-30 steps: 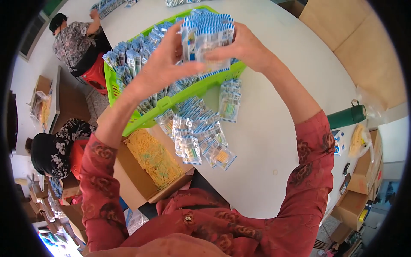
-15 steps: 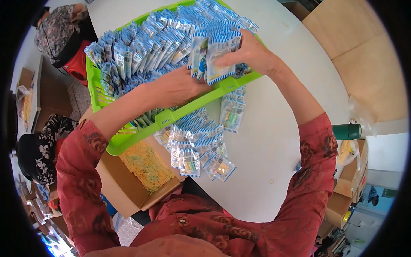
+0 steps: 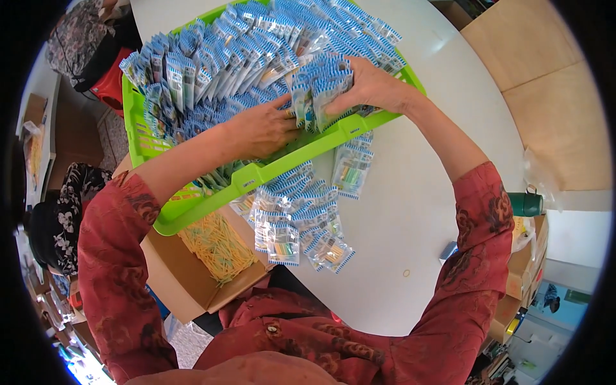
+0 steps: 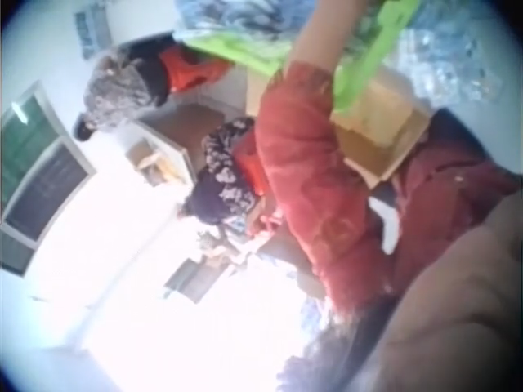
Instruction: Sorting and packing small product packets from bins and boxes into organized stacks on a table.
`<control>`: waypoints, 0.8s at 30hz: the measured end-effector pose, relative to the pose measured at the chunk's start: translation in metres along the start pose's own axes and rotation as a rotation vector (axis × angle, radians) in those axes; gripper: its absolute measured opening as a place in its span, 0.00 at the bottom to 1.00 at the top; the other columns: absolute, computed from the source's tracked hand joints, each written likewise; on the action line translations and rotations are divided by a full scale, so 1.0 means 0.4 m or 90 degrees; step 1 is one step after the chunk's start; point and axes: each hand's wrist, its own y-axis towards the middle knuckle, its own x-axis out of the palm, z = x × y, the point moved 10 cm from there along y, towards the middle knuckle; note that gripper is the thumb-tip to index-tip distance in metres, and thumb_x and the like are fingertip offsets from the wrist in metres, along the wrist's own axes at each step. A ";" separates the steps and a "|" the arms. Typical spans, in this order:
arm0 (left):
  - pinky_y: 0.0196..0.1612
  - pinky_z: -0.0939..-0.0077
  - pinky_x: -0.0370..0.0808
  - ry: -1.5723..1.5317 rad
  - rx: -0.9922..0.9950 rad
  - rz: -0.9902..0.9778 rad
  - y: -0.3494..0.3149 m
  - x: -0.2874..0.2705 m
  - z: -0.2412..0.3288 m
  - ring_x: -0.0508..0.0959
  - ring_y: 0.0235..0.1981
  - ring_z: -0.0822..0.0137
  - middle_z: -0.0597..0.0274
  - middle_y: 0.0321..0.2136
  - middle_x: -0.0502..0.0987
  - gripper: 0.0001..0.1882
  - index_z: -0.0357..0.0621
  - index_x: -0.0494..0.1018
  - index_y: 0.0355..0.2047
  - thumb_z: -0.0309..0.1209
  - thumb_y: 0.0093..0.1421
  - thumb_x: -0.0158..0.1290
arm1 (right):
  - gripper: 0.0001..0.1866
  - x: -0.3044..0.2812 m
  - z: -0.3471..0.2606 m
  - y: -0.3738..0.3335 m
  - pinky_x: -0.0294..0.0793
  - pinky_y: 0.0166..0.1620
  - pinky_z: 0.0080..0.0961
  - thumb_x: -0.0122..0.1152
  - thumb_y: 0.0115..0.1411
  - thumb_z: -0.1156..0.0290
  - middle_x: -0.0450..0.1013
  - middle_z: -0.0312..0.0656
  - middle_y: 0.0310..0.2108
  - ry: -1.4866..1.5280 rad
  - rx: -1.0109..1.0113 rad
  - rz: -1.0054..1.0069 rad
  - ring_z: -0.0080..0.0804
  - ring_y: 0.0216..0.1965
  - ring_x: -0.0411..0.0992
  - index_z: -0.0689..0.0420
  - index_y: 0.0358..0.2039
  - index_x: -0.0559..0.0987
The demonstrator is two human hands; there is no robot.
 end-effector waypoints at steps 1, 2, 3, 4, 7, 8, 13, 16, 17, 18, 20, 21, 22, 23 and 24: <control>0.58 0.58 0.54 0.004 0.001 0.031 0.000 -0.010 -0.001 0.65 0.51 0.67 0.69 0.43 0.72 0.13 0.50 0.77 0.34 0.36 0.51 0.45 | 0.28 0.006 0.002 -0.001 0.72 0.40 0.20 0.71 0.40 0.70 0.75 0.36 0.38 0.014 0.005 -0.019 0.22 0.34 0.73 0.56 0.45 0.73; 0.58 0.58 0.54 0.003 0.001 0.030 -0.001 -0.013 -0.001 0.65 0.51 0.67 0.69 0.43 0.72 0.13 0.50 0.77 0.34 0.36 0.51 0.45 | 0.29 0.015 0.006 -0.001 0.72 0.40 0.20 0.70 0.41 0.72 0.75 0.35 0.38 0.030 0.009 -0.040 0.22 0.34 0.73 0.55 0.46 0.72; 0.58 0.59 0.55 -0.013 0.001 0.026 -0.003 -0.016 -0.002 0.65 0.51 0.66 0.69 0.43 0.73 0.12 0.50 0.76 0.33 0.35 0.51 0.46 | 0.29 0.017 0.009 0.001 0.72 0.40 0.20 0.70 0.41 0.72 0.75 0.35 0.38 0.031 0.009 -0.040 0.22 0.34 0.73 0.55 0.46 0.72; 0.57 0.60 0.56 -0.028 0.002 0.022 -0.004 -0.019 -0.004 0.66 0.51 0.65 0.69 0.42 0.73 0.11 0.49 0.76 0.31 0.35 0.51 0.47 | 0.30 0.020 0.009 0.005 0.72 0.41 0.20 0.70 0.40 0.72 0.75 0.35 0.38 0.022 0.001 -0.047 0.23 0.34 0.73 0.54 0.47 0.71; 0.55 0.64 0.59 -0.158 -0.018 -0.037 -0.012 -0.029 -0.010 0.68 0.48 0.63 0.66 0.39 0.74 0.08 0.47 0.75 0.28 0.32 0.49 0.49 | 0.31 0.032 0.004 0.010 0.72 0.41 0.20 0.70 0.40 0.74 0.75 0.35 0.38 0.002 0.013 -0.065 0.23 0.34 0.73 0.53 0.48 0.71; 0.55 0.64 0.59 -0.159 -0.016 -0.037 -0.017 -0.036 -0.010 0.68 0.48 0.63 0.66 0.39 0.74 0.08 0.47 0.75 0.28 0.32 0.49 0.49 | 0.32 0.034 0.011 0.009 0.72 0.40 0.20 0.70 0.40 0.74 0.75 0.35 0.38 -0.011 0.036 -0.073 0.23 0.34 0.73 0.54 0.49 0.70; 0.43 0.68 0.71 -0.499 -0.359 0.069 -0.116 -0.098 -0.129 0.74 0.40 0.58 0.56 0.39 0.73 0.19 0.40 0.70 0.38 0.32 0.46 0.60 | 0.33 0.037 0.050 0.011 0.73 0.41 0.22 0.69 0.40 0.76 0.75 0.36 0.39 0.046 0.084 -0.103 0.23 0.35 0.73 0.53 0.50 0.69; 0.38 0.72 0.72 -0.635 -0.517 0.227 -0.109 -0.127 -0.180 0.74 0.36 0.62 0.55 0.38 0.73 0.32 0.42 0.64 0.49 0.37 0.45 0.63 | 0.37 0.048 0.061 0.018 0.71 0.45 0.23 0.68 0.40 0.77 0.73 0.37 0.42 0.050 0.093 -0.138 0.24 0.39 0.72 0.52 0.53 0.66; 0.39 0.72 0.72 -0.678 -0.533 0.213 -0.094 -0.102 -0.184 0.73 0.37 0.65 0.53 0.37 0.73 0.40 0.41 0.57 0.54 0.42 0.46 0.62 | 0.40 0.055 0.062 0.023 0.70 0.48 0.23 0.68 0.39 0.78 0.72 0.38 0.44 0.031 0.090 -0.156 0.25 0.42 0.71 0.51 0.56 0.64; 0.39 0.72 0.72 -0.679 -0.529 0.212 -0.065 -0.098 -0.184 0.73 0.37 0.65 0.53 0.37 0.73 0.40 0.41 0.57 0.54 0.42 0.46 0.62 | 0.40 0.052 0.070 0.025 0.70 0.48 0.23 0.68 0.39 0.78 0.72 0.38 0.44 0.032 0.091 -0.153 0.25 0.42 0.71 0.51 0.56 0.64; 0.41 0.64 0.72 -0.716 -0.525 0.177 -0.011 -0.077 -0.169 0.76 0.39 0.50 0.41 0.39 0.73 0.43 0.33 0.60 0.51 0.52 0.44 0.60 | 0.41 0.060 0.058 0.028 0.69 0.48 0.23 0.68 0.39 0.76 0.70 0.39 0.47 -0.030 0.035 -0.177 0.27 0.44 0.70 0.52 0.57 0.63; 0.41 0.60 0.72 -0.608 -0.530 0.216 -0.005 -0.103 -0.166 0.76 0.38 0.47 0.37 0.36 0.74 0.41 0.31 0.61 0.49 0.53 0.45 0.58 | 0.41 0.061 0.054 0.028 0.69 0.48 0.23 0.68 0.39 0.76 0.70 0.39 0.47 -0.029 0.033 -0.176 0.27 0.44 0.70 0.52 0.57 0.63; 0.41 0.60 0.72 -0.606 -0.529 0.214 0.000 -0.103 -0.166 0.76 0.38 0.47 0.37 0.36 0.74 0.41 0.31 0.61 0.49 0.53 0.45 0.58 | 0.41 0.064 0.055 0.028 0.69 0.49 0.23 0.67 0.40 0.74 0.69 0.40 0.47 -0.054 0.044 -0.181 0.27 0.45 0.70 0.52 0.57 0.63; 0.41 0.60 0.72 -0.611 -0.562 0.172 0.001 -0.084 -0.177 0.76 0.37 0.46 0.37 0.34 0.74 0.39 0.31 0.62 0.48 0.51 0.46 0.58 | 0.40 0.066 0.052 0.028 0.68 0.49 0.24 0.67 0.41 0.73 0.69 0.40 0.48 -0.079 0.056 -0.184 0.28 0.45 0.69 0.53 0.57 0.62; 0.41 0.59 0.72 -0.615 -0.594 0.129 -0.001 -0.065 -0.182 0.76 0.36 0.45 0.38 0.32 0.75 0.37 0.32 0.62 0.47 0.50 0.47 0.58 | 0.38 0.060 0.053 0.025 0.67 0.50 0.24 0.65 0.42 0.71 0.68 0.41 0.49 -0.123 0.079 -0.167 0.28 0.47 0.68 0.53 0.57 0.63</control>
